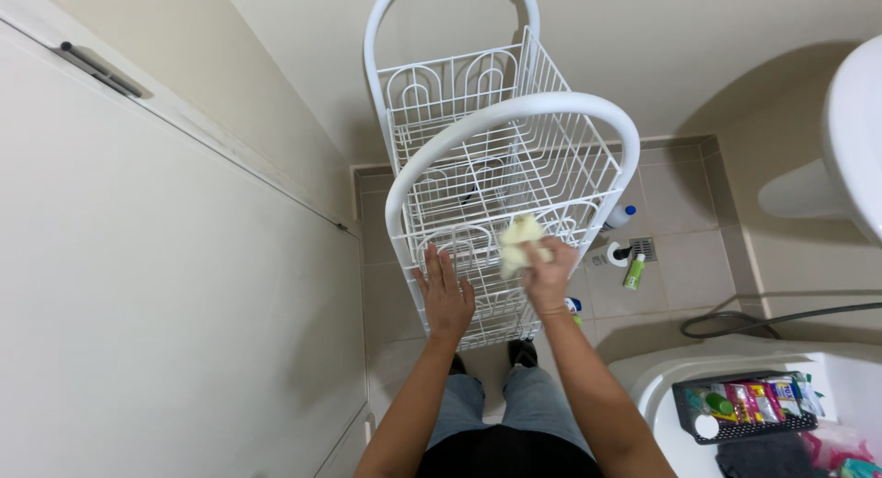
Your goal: The person wipes a white wire dish rack with a yellow cloth, cleaning the frame, shelves, and wheels. The person moves around the rack to reach different sides and continues wiping until the task is complete.
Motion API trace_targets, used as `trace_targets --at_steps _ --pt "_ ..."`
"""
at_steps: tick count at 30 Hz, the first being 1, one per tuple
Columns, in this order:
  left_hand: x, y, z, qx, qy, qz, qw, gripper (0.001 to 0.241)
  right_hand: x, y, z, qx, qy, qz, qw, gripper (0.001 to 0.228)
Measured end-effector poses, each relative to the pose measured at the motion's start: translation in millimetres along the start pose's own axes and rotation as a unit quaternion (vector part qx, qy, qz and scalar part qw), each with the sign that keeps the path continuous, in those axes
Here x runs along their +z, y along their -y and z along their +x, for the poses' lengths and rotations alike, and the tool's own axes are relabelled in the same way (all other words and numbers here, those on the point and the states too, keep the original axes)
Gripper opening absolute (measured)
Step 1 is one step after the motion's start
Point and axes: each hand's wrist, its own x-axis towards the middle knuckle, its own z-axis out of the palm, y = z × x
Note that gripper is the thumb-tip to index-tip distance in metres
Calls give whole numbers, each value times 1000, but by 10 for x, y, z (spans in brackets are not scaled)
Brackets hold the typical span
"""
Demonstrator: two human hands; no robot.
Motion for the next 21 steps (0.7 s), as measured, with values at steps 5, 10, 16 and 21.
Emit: trace_targets --at_steps 5,10,16,21 --pt "-30 21 -1 5 16 17 1000 78 -385 -496 288 135 -82 -99 982 23" --pt "-78 -13 24 0 25 14 1000 80 -232 -148 716 182 -154 36 971 45" --pt "-72 61 -32 -1 39 -68 997 95 486 909 428 123 -71 82 986 58" --pt "24 225 -185 -5 37 -89 995 80 455 1324 506 1 17 -50 999 52"
